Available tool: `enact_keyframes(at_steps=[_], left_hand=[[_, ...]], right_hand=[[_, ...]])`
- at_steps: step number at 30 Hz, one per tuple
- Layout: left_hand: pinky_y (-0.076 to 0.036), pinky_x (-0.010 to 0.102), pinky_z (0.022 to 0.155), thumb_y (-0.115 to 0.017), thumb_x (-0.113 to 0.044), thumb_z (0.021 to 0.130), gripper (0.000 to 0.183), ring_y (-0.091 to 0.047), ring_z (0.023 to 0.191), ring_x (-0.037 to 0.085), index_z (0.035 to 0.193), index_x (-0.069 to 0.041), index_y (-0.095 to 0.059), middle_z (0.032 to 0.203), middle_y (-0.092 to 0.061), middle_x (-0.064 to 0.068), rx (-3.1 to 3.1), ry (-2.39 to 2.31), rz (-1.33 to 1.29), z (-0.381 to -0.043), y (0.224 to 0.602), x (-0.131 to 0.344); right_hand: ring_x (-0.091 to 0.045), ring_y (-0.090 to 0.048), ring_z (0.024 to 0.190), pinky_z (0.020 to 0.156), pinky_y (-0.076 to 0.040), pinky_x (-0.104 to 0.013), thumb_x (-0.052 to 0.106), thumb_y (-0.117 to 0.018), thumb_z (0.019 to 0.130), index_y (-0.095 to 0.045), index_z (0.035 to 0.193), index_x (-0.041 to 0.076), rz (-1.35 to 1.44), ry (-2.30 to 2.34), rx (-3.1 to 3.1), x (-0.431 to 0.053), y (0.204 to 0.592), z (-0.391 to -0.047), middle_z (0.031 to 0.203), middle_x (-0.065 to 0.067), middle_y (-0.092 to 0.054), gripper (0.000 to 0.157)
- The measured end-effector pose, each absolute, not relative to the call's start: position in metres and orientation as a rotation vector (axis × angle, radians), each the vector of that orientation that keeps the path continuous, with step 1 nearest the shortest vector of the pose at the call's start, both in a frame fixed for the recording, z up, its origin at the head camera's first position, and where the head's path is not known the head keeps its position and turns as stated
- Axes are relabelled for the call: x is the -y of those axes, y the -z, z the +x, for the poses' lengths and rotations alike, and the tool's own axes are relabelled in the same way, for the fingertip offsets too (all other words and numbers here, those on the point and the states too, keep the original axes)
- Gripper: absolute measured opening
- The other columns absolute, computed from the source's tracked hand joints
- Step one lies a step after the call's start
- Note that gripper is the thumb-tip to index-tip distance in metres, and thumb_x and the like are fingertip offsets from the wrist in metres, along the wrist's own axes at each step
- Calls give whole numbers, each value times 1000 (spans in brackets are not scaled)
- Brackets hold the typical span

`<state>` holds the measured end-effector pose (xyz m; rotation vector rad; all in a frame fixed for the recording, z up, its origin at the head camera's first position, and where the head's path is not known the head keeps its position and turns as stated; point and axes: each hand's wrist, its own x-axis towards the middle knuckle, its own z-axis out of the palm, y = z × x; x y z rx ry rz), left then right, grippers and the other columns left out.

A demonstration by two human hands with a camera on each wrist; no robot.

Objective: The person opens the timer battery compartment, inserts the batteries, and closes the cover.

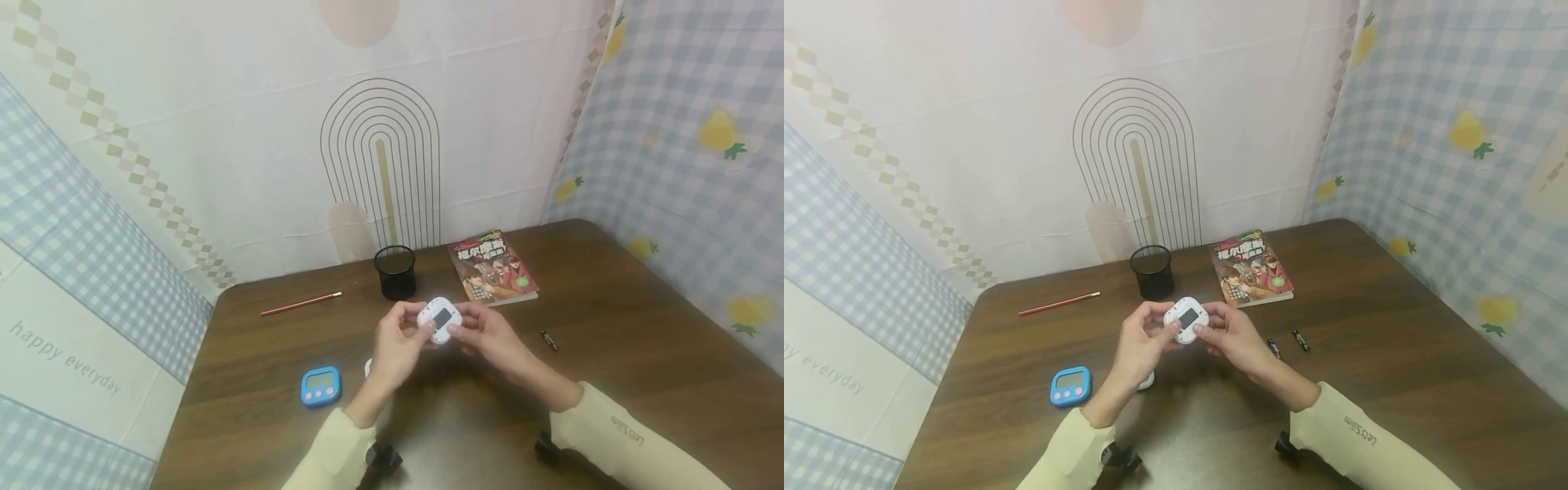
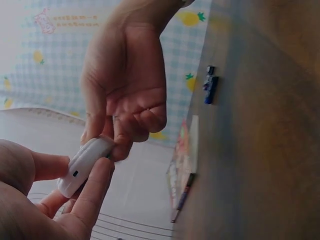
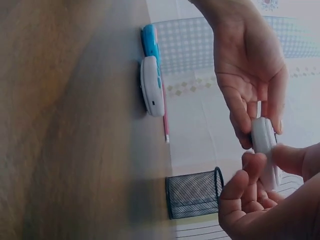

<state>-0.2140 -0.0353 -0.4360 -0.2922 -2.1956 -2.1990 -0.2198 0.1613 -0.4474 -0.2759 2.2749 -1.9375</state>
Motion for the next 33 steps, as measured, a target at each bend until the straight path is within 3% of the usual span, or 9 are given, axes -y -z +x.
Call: enact_keyframes(at_steps=[3,9,18,21,24,28,33], left_hand=[[-67,52,76,-73,6,94,30,-76,86,24,124,8,-66,107,-68,26,2166,2205,-304,-214,434,37],[-67,51,79,-74,0,96,31,-76,87,22,126,5,-67,111,-70,25,2205,2193,-308,-215,436,37],[-68,39,78,-60,-7,107,28,-78,93,29,134,1,-66,122,-68,24,2199,2229,-303,-212,436,35],[-68,38,79,-53,-3,109,31,-77,92,28,137,0,-65,125,-68,24,2208,2245,-333,-212,435,35],[-68,34,79,-51,9,102,41,-77,92,29,141,0,-63,127,-68,23,2248,2183,-407,-211,435,36],[-67,29,79,-62,17,88,59,-75,97,29,144,-2,-62,125,-69,18,2362,1913,-519,-211,436,36],[-64,37,92,-86,-1,83,65,-67,114,34,143,-4,-63,131,-60,13,2462,1569,-575,-209,436,36]], right_hand=[[-27,-68,88,72,-62,-29,10,-76,97,-58,144,2,-384,1913,-2433,-161,448,-221,121,-18,-70,51],[-18,-66,85,73,-59,-25,6,-82,91,-68,136,8,-612,1796,-2732,-161,448,-217,115,-12,-72,47],[-21,-71,90,74,-63,-27,17,-83,93,-65,138,8,-525,1798,-2629,-160,447,-214,125,-15,-70,49],[-22,-72,94,76,-64,-28,20,-83,93,-63,139,8,-502,1804,-2586,-160,448,-215,131,-18,-67,52],[-24,-73,96,78,-65,-32,19,-80,96,-59,140,5,-487,1840,-2507,-161,448,-217,138,-21,-63,51],[-28,-73,96,82,-67,-38,15,-72,100,-55,142,-1,-437,1942,-2315,-163,447,-220,138,-26,-60,48],[-27,-72,94,85,-67,-40,17,-63,105,-48,146,-7,-374,2006,-2094,-165,442,-221,130,-29,-61,50]])
